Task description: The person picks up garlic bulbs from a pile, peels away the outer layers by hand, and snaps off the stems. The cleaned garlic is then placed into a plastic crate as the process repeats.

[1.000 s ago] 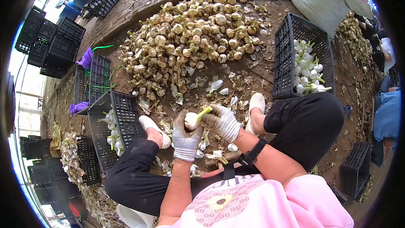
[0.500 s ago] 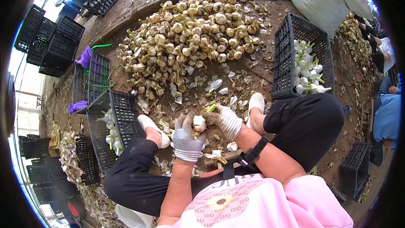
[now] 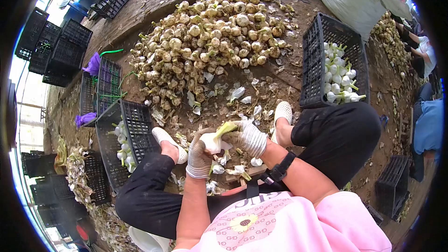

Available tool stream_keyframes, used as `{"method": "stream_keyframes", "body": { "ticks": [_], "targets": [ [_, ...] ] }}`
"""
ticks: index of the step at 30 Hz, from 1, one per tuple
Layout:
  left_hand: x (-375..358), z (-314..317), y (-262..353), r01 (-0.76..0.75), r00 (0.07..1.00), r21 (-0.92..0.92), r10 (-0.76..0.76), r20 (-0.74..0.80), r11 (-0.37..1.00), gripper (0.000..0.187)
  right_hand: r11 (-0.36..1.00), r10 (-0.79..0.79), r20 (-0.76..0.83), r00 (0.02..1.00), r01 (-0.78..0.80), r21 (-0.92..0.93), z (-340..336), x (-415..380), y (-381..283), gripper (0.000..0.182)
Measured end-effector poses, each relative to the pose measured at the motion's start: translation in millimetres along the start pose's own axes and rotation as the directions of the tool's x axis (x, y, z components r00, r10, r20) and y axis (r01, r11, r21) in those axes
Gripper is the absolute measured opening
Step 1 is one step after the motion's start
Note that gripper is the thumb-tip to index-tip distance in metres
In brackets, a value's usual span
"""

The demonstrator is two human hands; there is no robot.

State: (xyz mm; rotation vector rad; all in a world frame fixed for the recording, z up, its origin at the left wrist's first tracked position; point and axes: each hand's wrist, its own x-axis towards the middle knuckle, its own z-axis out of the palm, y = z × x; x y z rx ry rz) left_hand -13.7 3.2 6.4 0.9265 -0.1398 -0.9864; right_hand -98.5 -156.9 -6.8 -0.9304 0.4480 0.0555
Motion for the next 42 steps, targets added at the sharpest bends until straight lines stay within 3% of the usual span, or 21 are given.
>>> {"method": "stream_keyframes", "body": {
  "ticks": [3, 5, 9, 10, 13, 14, 15, 16, 18, 19, 21, 22, 23, 25, 29, 30, 32, 35, 37, 40, 42],
  "targets": [
    [3.1, 1.3, 1.3, 0.122, 0.993, -0.133, -0.122, 0.007, 0.984, 0.054, 0.998, -0.009, -0.064, 0.998, 0.013, 0.064, 6.9, -3.5, -7.1, 0.015],
    [5.6, 0.7, 0.1, 0.113, 0.975, 0.202, -0.07, -0.21, 0.973, 0.057, 0.998, -0.016, -0.139, 0.99, 0.024, 0.059, 6.9, -3.0, -11.0, 0.016],
    [4.3, 10.2, -25.6, -0.202, 0.945, 0.745, 0.327, -0.022, 0.636, 0.054, 0.906, -0.152, 0.02, 0.988, 0.148, -0.396, 5.7, -1.4, 6.1, 0.015],
    [9.4, -5.6, -39.8, -0.134, 0.93, 0.856, 0.362, -0.066, 0.499, 0.047, 0.81, -0.148, -0.021, 0.989, 0.109, -0.576, 12.8, -7.5, 2.9, 0.012],
    [16.1, -1.4, -26.2, -0.187, 0.895, 0.201, 0.251, -0.369, 0.962, 0.046, 0.977, -0.213, -0.114, 0.97, 0.213, -0.019, -7.4, 12.1, 18.7, 0.013],
    [12.7, 5.6, -10.9, -0.194, 0.897, 0.17, 0.245, -0.368, 0.966, 0.05, 0.873, 0.009, -0.146, 0.989, 0.063, 0.484, -28.6, 22.0, 7.7, 0.016],
    [12.3, 2.1, -7.4, -0.296, 0.856, 0.194, 0.35, -0.38, 0.935, 0.053, 0.945, -0.109, -0.358, 0.927, 0.208, 0.252, -24.9, 12.2, -14.1, 0.02],
    [9.2, -4.9, -1.1, -0.295, 0.886, 0.088, 0.307, -0.349, 0.951, 0.052, 0.939, -0.013, -0.086, 0.996, 0.042, 0.341, -51.2, 21.4, -3.0, 0.021],
    [8.3, -6.6, 4.4, -0.32, 0.894, -0.011, 0.298, -0.335, 0.947, 0.054, 0.972, 0.034, -0.055, 0.998, -0.045, -0.229, -19.2, 1.5, -15.1, 0.031],
    [10.6, -4.5, 2.3, -0.342, 0.881, 0.003, 0.322, -0.346, 0.94, 0.054, 0.504, 0.135, -0.021, 0.991, -0.087, -0.859, -12.8, 2.6, -13.3, 0.046],
    [10.9, -3.7, -2.3, -0.376, 0.853, 0.04, 0.362, -0.376, 0.926, 0.055, 0.056, -0.119, 0.083, 0.989, 0.09, -0.994, 5.0, -0.3, 2.1, 0.058],
    [7.4, -6.4, -4.5, -0.331, 0.87, 0.114, 0.35, -0.348, 0.937, 0.062, 0.328, -0.021, 0.023, 1.0, 0.028, -0.944, 6.3, -3.2, 1.7, 0.059],
    [5.4, -5.0, -9.1, -0.314, 0.868, 0.178, 0.358, -0.345, 0.933, 0.065, 0.742, 0.071, 0.013, 0.997, -0.044, -0.669, 7.9, -3.3, 6.9, 0.056],
    [9.5, 7.1, -20.8, -0.293, 0.868, 0.293, 0.382, -0.318, 0.91, 0.072, 0.981, 0.043, 0.094, 0.995, -0.024, -0.194, 19.9, 2.2, 17.5, 0.058],
    [7.7, 20.7, -23.4, -0.338, 0.818, 0.759, 0.573, -0.057, 0.557, 0.069, 1.0, 0.01, -0.056, 0.998, -0.008, 0.03, 12.0, 6.1, 3.9, 0.046],
    [4.1, 18.5, -16.4, -0.257, 0.848, 0.834, 0.527, -0.047, 0.488, 0.056, 0.976, -0.095, -0.092, 0.991, 0.075, -0.205, 5.3, 7.2, -0.5, 0.048],
    [4.7, 15.4, -12.0, -0.199, 0.862, 0.901, 0.506, -0.026, 0.384, 0.017, 0.941, -0.136, -0.101, 0.986, 0.097, -0.323, -0.6, 5.8, -0.1, 0.047],
    [6.1, 12.6, -11.5, -0.107, 0.917, 0.856, 0.384, -0.112, 0.506, 0.011, 0.936, -0.124, -0.069, 0.99, 0.093, -0.34, -3.1, 7.5, 2.6, 0.045],
    [6.6, 17.4, -4.1, -0.043, 0.926, 0.661, 0.278, -0.255, 0.749, 0.009, 0.954, -0.048, -0.06, 0.997, 0.028, -0.297, -3.7, 1.4, 2.4, 0.044],
    [14.9, 6.0, 2.6, -0.011, 0.89, 0.51, 0.241, -0.388, 0.86, 0.007, 0.968, 0.072, 0.0, 0.997, -0.07, -0.24, 0.4, -6.8, -11.6, 0.041],
    [20.4, -11.8, -9.9, 0.031, 0.886, 0.534, 0.225, -0.406, 0.845, 0.007, 0.963, 0.018, 0.105, 0.994, 0.011, -0.268, 4.7, -6.5, -10.6, 0.041]
  ]
}}
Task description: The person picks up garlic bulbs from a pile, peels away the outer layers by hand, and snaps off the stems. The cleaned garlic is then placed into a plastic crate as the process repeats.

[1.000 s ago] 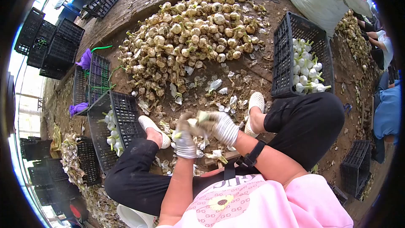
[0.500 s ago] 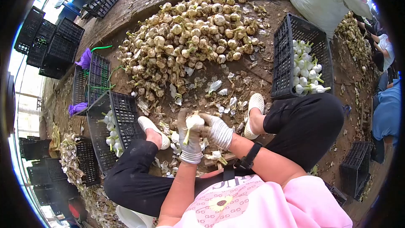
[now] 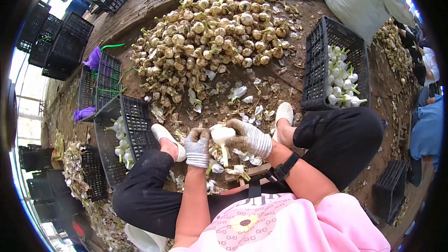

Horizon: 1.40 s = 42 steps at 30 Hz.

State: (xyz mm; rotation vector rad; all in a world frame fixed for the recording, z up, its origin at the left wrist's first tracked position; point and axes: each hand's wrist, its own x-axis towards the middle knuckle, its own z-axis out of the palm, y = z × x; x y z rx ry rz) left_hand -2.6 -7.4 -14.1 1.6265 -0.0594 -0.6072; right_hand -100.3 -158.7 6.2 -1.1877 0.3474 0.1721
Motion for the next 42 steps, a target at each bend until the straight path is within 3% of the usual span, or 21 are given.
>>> {"method": "stream_keyframes", "body": {
  "ticks": [2, 5, 9, 12, 13, 15, 16, 18, 21, 22, 25, 28, 29, 31, 33, 35, 36, 37, 39, 40, 42],
  "targets": [
    [8.4, -6.6, -30.6, -0.002, 1.0, 0.075, 0.003, -0.012, 0.997, 0.008, 0.997, -0.005, 0.055, 0.998, 0.001, 0.072, 0.8, 0.7, 1.8, 0.044],
    [9.2, -13.8, -24.6, 0.096, 0.993, -0.209, -0.106, -0.041, 0.973, 0.007, 0.971, 0.039, 0.068, 0.997, -0.054, 0.235, -3.9, 0.3, 3.9, 0.051],
    [-0.1, -15.6, -2.8, -0.001, 1.0, -0.36, 0.011, 0.024, 0.933, 0.009, 0.861, 0.067, 0.048, 0.997, -0.082, 0.502, -2.7, 2.2, 5.3, 0.057],
    [-15.2, 1.1, 26.4, -0.017, 0.992, -0.286, 0.053, 0.118, 0.958, 0.013, 0.872, 0.002, 0.073, 0.997, -0.038, 0.489, -2.1, 4.5, 15.3, 0.056],
    [-19.1, 0.6, 21.8, -0.06, 0.99, -0.124, 0.075, 0.119, 0.99, 0.017, 0.855, -0.004, 0.065, 0.998, -0.03, 0.517, -0.9, 5.0, 18.1, 0.056],
    [-20.6, 5.0, 17.4, -0.099, 0.993, -0.08, 0.104, 0.056, 0.992, 0.016, 0.818, -0.017, 0.043, 0.999, -0.011, 0.575, 3.1, 4.1, 19.6, 0.058],
    [-18.8, 4.3, 17.2, -0.275, 0.961, 0.094, 0.271, 0.055, 0.957, 0.015, 0.83, 0.035, 0.043, 0.998, -0.053, 0.555, 3.9, 2.6, 18.7, 0.054],
    [-14.8, 1.7, 17.2, -0.563, 0.815, 0.414, 0.563, 0.136, 0.716, 0.013, 0.848, 0.14, 0.042, 0.989, -0.142, 0.511, 11.6, -1.6, 6.5, 0.047],
    [-14.9, 0.0, 10.8, -0.286, 0.958, 0.104, 0.286, 0.022, 0.953, 0.009, 0.965, 0.192, 0.046, 0.98, -0.197, 0.171, 4.9, 5.6, 10.7, 0.034],
    [-11.6, -5.6, 12.5, -0.188, 0.982, -0.116, 0.187, -0.018, 0.975, 0.011, 0.976, 0.128, 0.061, 0.99, -0.136, 0.169, 6.9, 1.4, 6.7, 0.031],
    [5.1, -35.1, 14.9, -0.11, 0.989, -0.438, 0.054, -0.139, 0.892, 0.017, 0.943, 0.17, 0.147, 0.975, -0.204, 0.264, 11.6, -5.2, -10.9, 0.047],
    [31.2, -60.0, -38.1, 0.037, 0.994, -0.114, -0.048, -0.094, 0.993, 0.02, 0.896, 0.121, 0.177, 0.977, -0.184, 0.405, 7.9, -6.5, -3.7, 0.05],
    [27.3, -54.8, -39.7, -0.152, 0.985, 0.316, 0.17, -0.029, 0.936, 0.03, 0.87, 0.117, 0.176, 0.977, -0.186, 0.456, 7.0, -7.3, -3.3, 0.051],
    [18.4, -54.6, -41.5, -0.131, 0.984, 0.622, 0.028, 0.173, 0.772, 0.046, 0.897, 0.096, 0.143, 0.985, -0.148, 0.417, 1.8, -6.6, 1.3, 0.043],
    [5.4, -42.2, -25.7, -0.382, 0.924, 0.69, 0.245, 0.293, 0.615, 0.064, 0.914, 0.117, 0.085, 0.989, -0.141, 0.38, -1.3, -0.7, 6.9, 0.042],
    [-2.7, -32.9, -14.8, -0.263, 0.957, 0.691, 0.093, 0.274, 0.673, 0.056, 0.959, 0.144, 0.071, 0.987, -0.156, 0.234, -2.7, -1.9, -2.0, 0.033],
    [-4.0, -26.0, 15.8, -0.048, 0.937, 0.798, -0.25, 0.244, 0.601, 0.047, 0.973, 0.161, 0.059, 0.985, -0.168, 0.155, -6.0, -1.0, 0.4, 0.031],
    [-3.6, -26.5, 16.0, -0.052, 0.942, 0.789, -0.232, 0.242, 0.612, 0.045, 0.981, 0.178, 0.045, 0.983, -0.181, 0.076, -9.4, -0.1, 3.1, 0.028],
    [-2.9, -29.7, 11.1, -0.059, 0.95, 0.776, -0.202, 0.236, 0.628, 0.039, 0.974, 0.191, 0.031, 0.981, -0.194, 0.118, -13.0, 3.7, 10.9, 0.022],
    [-0.5, -33.1, -23.2, -0.319, 0.937, 0.412, 0.218, 0.272, 0.853, 0.049, 0.974, 0.195, 0.005, 0.981, -0.194, 0.118, -14.2, 6.4, 15.7, 0.021],
    [-9.1, -15.2, 8.1, -0.454, 0.887, 0.395, 0.362, 0.288, 0.799, 0.06, 0.97, 0.236, -0.068, 0.969, -0.231, 0.072, -6.8, 7.1, 5.4, 0.016]
  ]
}}
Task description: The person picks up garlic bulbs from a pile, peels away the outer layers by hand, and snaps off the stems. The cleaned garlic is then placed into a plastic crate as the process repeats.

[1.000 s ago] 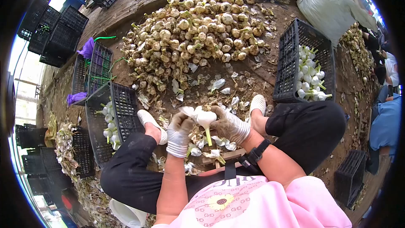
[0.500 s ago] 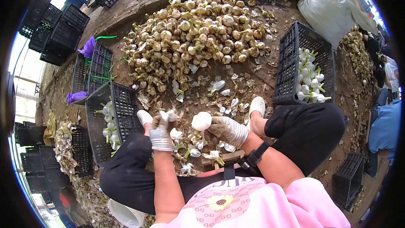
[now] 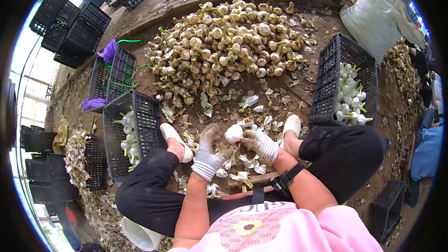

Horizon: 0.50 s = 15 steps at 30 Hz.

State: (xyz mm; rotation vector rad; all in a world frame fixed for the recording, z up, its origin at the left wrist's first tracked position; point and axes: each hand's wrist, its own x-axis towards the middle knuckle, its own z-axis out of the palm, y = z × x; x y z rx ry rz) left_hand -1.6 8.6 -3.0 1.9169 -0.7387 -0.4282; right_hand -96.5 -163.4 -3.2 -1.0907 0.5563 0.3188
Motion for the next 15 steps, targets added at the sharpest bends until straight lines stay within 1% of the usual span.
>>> {"method": "stream_keyframes", "body": {
  "ticks": [1, 2, 3, 4, 5, 7, 8, 9, 11, 12, 13, 14, 15],
  "targets": [
    [2.6, 2.7, 13.5, -0.071, 0.997, 0.01, 0.071, -0.023, 0.997, 0.065, 1.0, 0.002, 0.03, 1.0, -0.002, -0.004, -0.1, 0.9, 3.7, 0.015],
    [1.3, 10.7, 4.6, -0.085, 0.991, -0.02, 0.087, 0.103, 0.996, 0.078, 1.0, 0.006, 0.06, 0.998, -0.005, -0.011, -1.0, 1.7, 11.7, 0.014],
    [-1.0, 16.7, 7.1, 0.039, 0.992, -0.136, -0.021, 0.128, 0.99, 0.072, 1.0, 0.012, 0.093, 0.996, -0.01, -0.018, -0.5, 1.1, 15.6, 0.013],
    [0.2, 17.9, 0.6, 0.094, 0.986, -0.11, -0.077, 0.148, 0.989, 0.068, 0.998, -0.002, 0.119, 0.993, -0.005, 0.063, -0.5, -0.6, 17.5, 0.012],
    [3.7, 18.6, -3.6, 0.144, 0.976, -0.083, -0.128, 0.175, 0.986, 0.064, 0.995, 0.014, 0.149, 0.989, -0.028, 0.093, -0.6, -1.6, 18.0, 0.013],
    [5.4, 18.7, -8.1, 0.073, 0.988, -0.169, -0.048, 0.147, 0.983, 0.058, 0.986, 0.029, 0.192, 0.981, -0.061, 0.158, -5.9, -6.6, 17.4, 0.015],
    [7.7, 20.3, -7.2, 0.033, 0.991, -0.213, -0.005, 0.13, 0.976, 0.056, 0.943, 0.037, 0.064, 0.997, -0.056, 0.328, -5.5, -4.6, 24.4, 0.019],
    [8.7, 25.0, -1.3, 0.145, 0.988, -0.446, -0.105, 0.113, 0.883, 0.052, 0.823, 0.101, 0.122, 0.987, -0.152, 0.547, -23.7, 4.4, 27.9, 0.021],
    [10.4, 28.3, -8.8, 0.165, 0.985, -0.519, -0.163, 0.051, 0.838, 0.045, 0.592, -0.027, 0.143, 0.989, -0.1, 0.8, -60.6, -3.7, 23.0, 0.026],
    [12.3, 27.9, -12.1, 0.185, 0.981, -0.516, -0.19, 0.043, 0.836, 0.038, 0.445, -0.17, -0.062, 0.984, 0.133, 0.886, -60.6, -16.2, 8.3, 0.033],
    [12.5, 31.3, -23.8, 0.258, 0.961, -0.491, -0.272, 0.045, 0.832, 0.036, 0.38, -0.322, -0.166, 0.932, 0.288, 0.879, -58.6, -29.7, -7.8, 0.039],
    [13.0, 36.4, -39.5, 0.329, 0.936, -0.467, -0.349, 0.045, 0.821, 0.034, 0.279, -0.463, -0.264, 0.846, 0.422, 0.863, -55.6, -43.4, -25.0, 0.045],
    [14.9, 41.9, -54.8, 0.396, 0.905, -0.442, -0.422, 0.043, 0.805, 0.033, 0.283, -0.635, -0.228, 0.738, 0.498, 0.82, -54.2, -52.6, -39.5, 0.05]
  ]
}}
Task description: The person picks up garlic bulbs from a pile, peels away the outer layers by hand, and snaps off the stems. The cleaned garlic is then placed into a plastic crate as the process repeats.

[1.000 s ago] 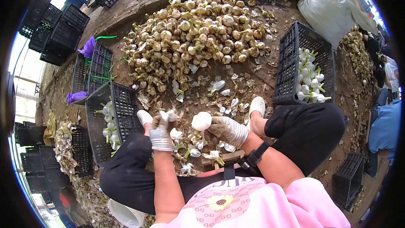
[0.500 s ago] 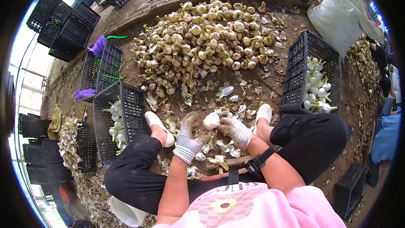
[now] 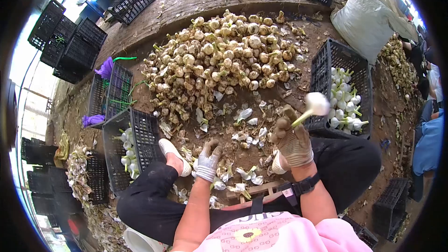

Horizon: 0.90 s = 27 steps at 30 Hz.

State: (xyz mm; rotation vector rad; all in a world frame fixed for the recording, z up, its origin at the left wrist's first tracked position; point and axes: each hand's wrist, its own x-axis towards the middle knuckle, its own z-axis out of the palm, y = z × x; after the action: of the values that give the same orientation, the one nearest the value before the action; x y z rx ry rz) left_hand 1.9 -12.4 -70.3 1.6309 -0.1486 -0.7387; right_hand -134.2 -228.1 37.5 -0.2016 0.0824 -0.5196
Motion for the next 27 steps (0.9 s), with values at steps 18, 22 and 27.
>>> {"method": "stream_keyframes", "body": {
  "ticks": [18, 22, 27],
  "targets": [
    [331.1, -65.5, 30.6, 0.271, 0.852, 0.508, 0.041, -0.521, 0.818, 0.066, 0.516, 0.374, -0.582, 0.722, -0.683, -0.517, -91.9, 27.3, 80.4, 0.031],
    [362.1, -45.2, 21.3, 0.322, 0.833, 0.571, 0.061, -0.55, 0.755, 0.07, 0.465, 0.321, -0.666, 0.674, -0.724, -0.509, -93.7, 40.6, 76.0, 0.028],
    [332.7, -72.9, 7.6, 0.108, 0.844, 0.326, 0.086, -0.53, 0.939, 0.039, 0.436, 0.314, -0.636, 0.705, -0.702, -0.563, -98.8, 37.8, 82.4, 0.027]
  ]
}}
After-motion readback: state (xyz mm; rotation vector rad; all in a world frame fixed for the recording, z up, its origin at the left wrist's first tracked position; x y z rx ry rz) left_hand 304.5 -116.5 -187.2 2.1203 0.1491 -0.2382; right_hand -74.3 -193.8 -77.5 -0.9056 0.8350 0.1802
